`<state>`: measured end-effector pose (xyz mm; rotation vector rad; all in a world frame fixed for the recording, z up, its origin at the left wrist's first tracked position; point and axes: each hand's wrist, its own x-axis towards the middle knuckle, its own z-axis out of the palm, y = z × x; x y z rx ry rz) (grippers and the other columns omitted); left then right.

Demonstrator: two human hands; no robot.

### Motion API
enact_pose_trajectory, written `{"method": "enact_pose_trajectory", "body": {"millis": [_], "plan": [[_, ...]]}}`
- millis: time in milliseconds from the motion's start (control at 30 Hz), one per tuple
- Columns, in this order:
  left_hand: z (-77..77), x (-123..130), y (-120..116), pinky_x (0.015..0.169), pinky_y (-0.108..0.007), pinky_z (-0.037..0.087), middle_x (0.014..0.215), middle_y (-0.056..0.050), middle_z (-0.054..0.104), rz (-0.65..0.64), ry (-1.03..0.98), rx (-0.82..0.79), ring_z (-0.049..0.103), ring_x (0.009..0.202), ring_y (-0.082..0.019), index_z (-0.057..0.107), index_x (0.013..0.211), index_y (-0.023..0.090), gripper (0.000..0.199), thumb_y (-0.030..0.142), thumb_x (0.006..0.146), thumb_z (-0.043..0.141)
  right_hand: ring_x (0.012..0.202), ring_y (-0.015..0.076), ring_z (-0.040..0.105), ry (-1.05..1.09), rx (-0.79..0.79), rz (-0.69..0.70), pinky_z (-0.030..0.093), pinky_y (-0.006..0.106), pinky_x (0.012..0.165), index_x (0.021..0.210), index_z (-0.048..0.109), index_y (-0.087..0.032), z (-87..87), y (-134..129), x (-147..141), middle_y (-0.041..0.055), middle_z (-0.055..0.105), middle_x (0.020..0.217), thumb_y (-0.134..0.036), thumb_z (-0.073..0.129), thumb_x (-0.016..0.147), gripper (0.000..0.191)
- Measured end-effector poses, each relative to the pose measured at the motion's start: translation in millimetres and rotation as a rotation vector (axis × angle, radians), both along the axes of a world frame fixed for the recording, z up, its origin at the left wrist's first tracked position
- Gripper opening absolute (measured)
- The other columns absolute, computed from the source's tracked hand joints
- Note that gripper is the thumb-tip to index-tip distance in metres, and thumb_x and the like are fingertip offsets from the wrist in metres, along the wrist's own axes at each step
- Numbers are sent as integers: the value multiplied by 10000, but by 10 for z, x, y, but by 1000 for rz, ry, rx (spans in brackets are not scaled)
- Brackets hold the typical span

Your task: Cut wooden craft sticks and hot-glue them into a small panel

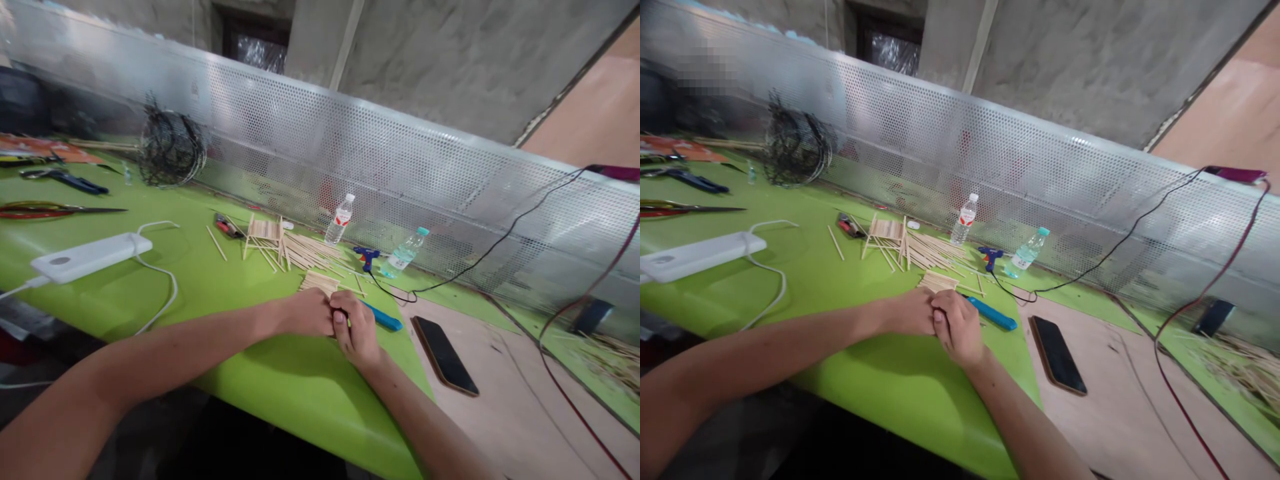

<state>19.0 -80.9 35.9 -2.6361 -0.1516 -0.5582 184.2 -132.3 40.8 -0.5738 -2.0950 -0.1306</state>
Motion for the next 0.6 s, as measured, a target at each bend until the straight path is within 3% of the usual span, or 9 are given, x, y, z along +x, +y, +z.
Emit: {"method": "enact_pose_trajectory", "body": {"millis": [200, 433, 600], "plan": [[-12, 9, 14, 552, -293, 392, 788, -8, 730, 31, -37, 13, 639, 727, -158, 783, 924, 218, 265, 191, 1009, 533, 1021, 232, 640, 9, 36, 16, 545, 386, 856, 1207, 549, -242, -17, 2, -2, 112, 641, 1130, -67, 498, 977, 293], [-13, -3, 5, 544, -304, 393, 763, -8, 719, 28, 53, -40, 629, 703, -146, 779, 917, 207, 253, 215, 1015, 547, 937, 218, 629, 8, -25, 3, 538, 365, 799, 1195, 546, -250, -8, 6, -3, 83, 640, 1042, -65, 513, 976, 289], [-38, -14, 37, 534, -300, 389, 715, -9, 706, -2, 13, 11, 621, 650, -146, 769, 853, 192, 283, 144, 999, 530, 926, 219, 634, -15, 11, 9, 537, 377, 795, 1193, 540, -247, -6, 9, -2, 83, 659, 1030, -67, 503, 981, 280]]}}
